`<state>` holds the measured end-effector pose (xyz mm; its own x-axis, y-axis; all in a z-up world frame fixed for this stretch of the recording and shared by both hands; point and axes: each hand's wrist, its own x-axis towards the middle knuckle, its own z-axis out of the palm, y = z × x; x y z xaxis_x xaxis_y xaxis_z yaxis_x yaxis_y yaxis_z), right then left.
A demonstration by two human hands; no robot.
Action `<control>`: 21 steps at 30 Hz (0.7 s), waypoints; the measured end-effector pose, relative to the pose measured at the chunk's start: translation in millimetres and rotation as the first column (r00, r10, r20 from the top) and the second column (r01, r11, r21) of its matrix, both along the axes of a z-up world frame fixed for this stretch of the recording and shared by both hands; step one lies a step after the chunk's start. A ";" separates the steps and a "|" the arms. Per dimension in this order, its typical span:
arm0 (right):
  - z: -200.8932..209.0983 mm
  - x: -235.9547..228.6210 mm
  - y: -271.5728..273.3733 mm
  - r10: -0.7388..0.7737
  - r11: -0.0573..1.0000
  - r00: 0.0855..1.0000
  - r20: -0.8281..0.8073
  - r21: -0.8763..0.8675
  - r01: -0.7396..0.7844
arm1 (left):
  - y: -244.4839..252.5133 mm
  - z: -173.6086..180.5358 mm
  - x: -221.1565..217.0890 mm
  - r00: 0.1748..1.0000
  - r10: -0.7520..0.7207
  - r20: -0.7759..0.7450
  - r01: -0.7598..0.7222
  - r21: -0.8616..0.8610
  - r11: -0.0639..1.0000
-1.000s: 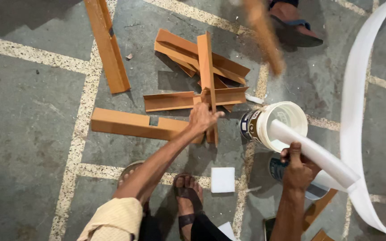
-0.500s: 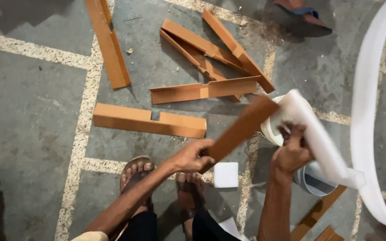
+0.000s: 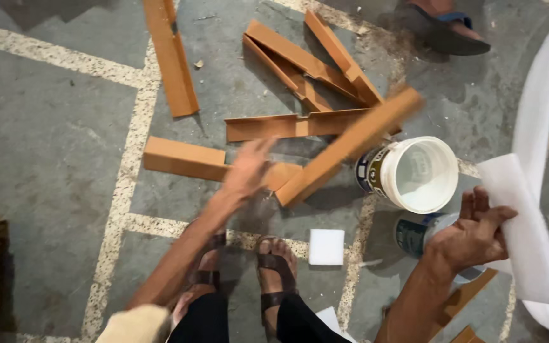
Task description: The person sits on the floor and applies a white liquid from a bucket onto narrow wooden strips using a white foam applicator. They handle several strips one at a time, coating edges and surfaces, then place them back on the floor.
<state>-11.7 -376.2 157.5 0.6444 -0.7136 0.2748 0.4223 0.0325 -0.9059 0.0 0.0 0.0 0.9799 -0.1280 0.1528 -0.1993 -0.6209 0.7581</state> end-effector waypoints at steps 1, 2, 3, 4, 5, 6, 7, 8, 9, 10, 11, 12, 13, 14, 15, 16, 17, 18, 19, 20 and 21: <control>-3.4 -4.6 -4.4 -0.006 1.000 1.000 -0.015 -0.008 0.006 | 21.1 -3.2 -10.7 0.999 -0.005 0.034 0.001 0.108 0.994; -6.6 -9.0 -7.7 -0.012 1.000 1.000 -0.029 -0.017 0.011 | 41.2 -6.1 -21.3 0.998 -0.013 0.068 -0.002 0.214 0.977; -9.1 -12.7 -9.9 -0.015 1.000 1.000 -0.026 -0.021 0.014 | 55.0 -9.3 -31.1 0.999 -0.031 0.030 0.019 0.336 0.942; -11.5 -15.9 -10.5 -0.018 1.000 1.000 -0.024 -0.025 0.018 | 66.4 -12.1 -38.7 0.999 -0.043 -0.009 0.043 0.453 0.891; -12.8 -17.5 -10.3 -0.024 0.999 0.999 -0.020 -0.026 0.024 | 77.0 -13.5 -42.4 0.997 -0.063 -0.045 0.077 0.629 0.774; -14.2 -17.3 -8.6 -0.030 0.999 0.998 -0.049 -0.013 0.030 | 86.3 -13.7 -46.0 0.994 -0.075 -0.080 0.109 0.776 0.621; -16.3 -16.8 -5.3 -0.035 0.999 0.997 -0.076 -0.001 0.035 | 96.4 -13.1 -50.9 0.991 -0.086 -0.101 0.132 0.809 0.573; -16.2 -16.3 -3.5 -0.039 0.999 0.994 -0.102 0.011 0.041 | 105.4 -12.1 -55.9 0.988 -0.096 -0.121 0.153 0.839 0.522; -15.0 -16.8 -2.6 -0.049 0.997 0.986 -0.158 -0.063 0.040 | 113.4 -11.3 -57.7 0.990 -0.084 -0.111 0.139 0.840 0.525; -16.0 -15.7 -1.1 -0.064 0.990 0.975 -0.213 -0.136 0.035 | 121.8 -11.1 -60.2 0.992 -0.073 -0.102 0.125 0.840 0.528; -17.0 -15.5 -2.3 -0.094 0.976 0.961 -0.260 -0.212 0.038 | 129.4 -13.0 -61.5 0.995 -0.051 -0.086 0.099 0.772 0.628; -18.2 -14.1 -5.9 -0.080 0.953 0.948 -0.308 -0.303 -0.018 | 139.2 -16.2 -63.5 0.997 -0.028 -0.077 0.073 0.692 0.718; -20.2 -11.2 -10.8 -0.068 0.920 0.929 -0.364 -0.384 -0.083 | 150.8 -19.8 -66.6 0.992 0.010 -0.124 0.078 0.684 0.725; -23.7 -6.1 -16.7 -0.067 0.897 0.917 -0.394 -0.426 -0.117 | 162.0 -24.9 -69.2 0.984 0.048 -0.171 0.082 0.676 0.732; -28.6 1.2 -22.9 -0.062 0.874 0.903 -0.425 -0.461 -0.157 | 173.7 -31.1 -70.7 0.995 0.027 -0.091 0.044 0.700 0.713; -32.8 7.7 -30.7 -0.083 0.756 0.899 -0.431 -0.615 -0.225 | 188.0 -36.0 -72.3 1.000 0.004 -0.010 0.004 0.718 0.696; -36.8 15.6 -39.3 -0.105 0.608 0.895 -0.434 -0.740 -0.288 | 202.9 -39.3 -74.6 1.000 -0.014 0.022 -0.008 0.778 0.629; -41.9 25.2 -46.7 -0.209 0.534 0.815 -0.541 -0.761 -0.368 | 215.9 -42.5 -76.2 0.998 -0.034 0.054 -0.026 0.831 0.555; -47.2 36.1 -53.9 -0.322 0.463 0.717 -0.619 -0.763 -0.451 | 226.1 -47.7 -73.2 0.997 -0.017 -0.074 0.073 0.869 0.489; -55.6 46.8 -56.6 -0.272 0.445 0.748 -0.605 -0.768 -0.460 | 235.7 -51.9 -70.6 0.981 0.017 -0.195 0.170 0.892 0.419; -62.5 54.6 -59.7 -0.229 0.420 0.779 -0.584 -0.781 -0.462 | 239.4 -57.2 -70.6 0.954 0.039 -0.299 0.263 0.889 0.375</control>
<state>42.9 -435.9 95.1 0.9483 -0.2054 0.2419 -0.0698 -0.8786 -0.4725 -70.6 239.4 -57.2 0.9232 -0.1513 -0.3534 -0.2422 -0.9428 -0.2292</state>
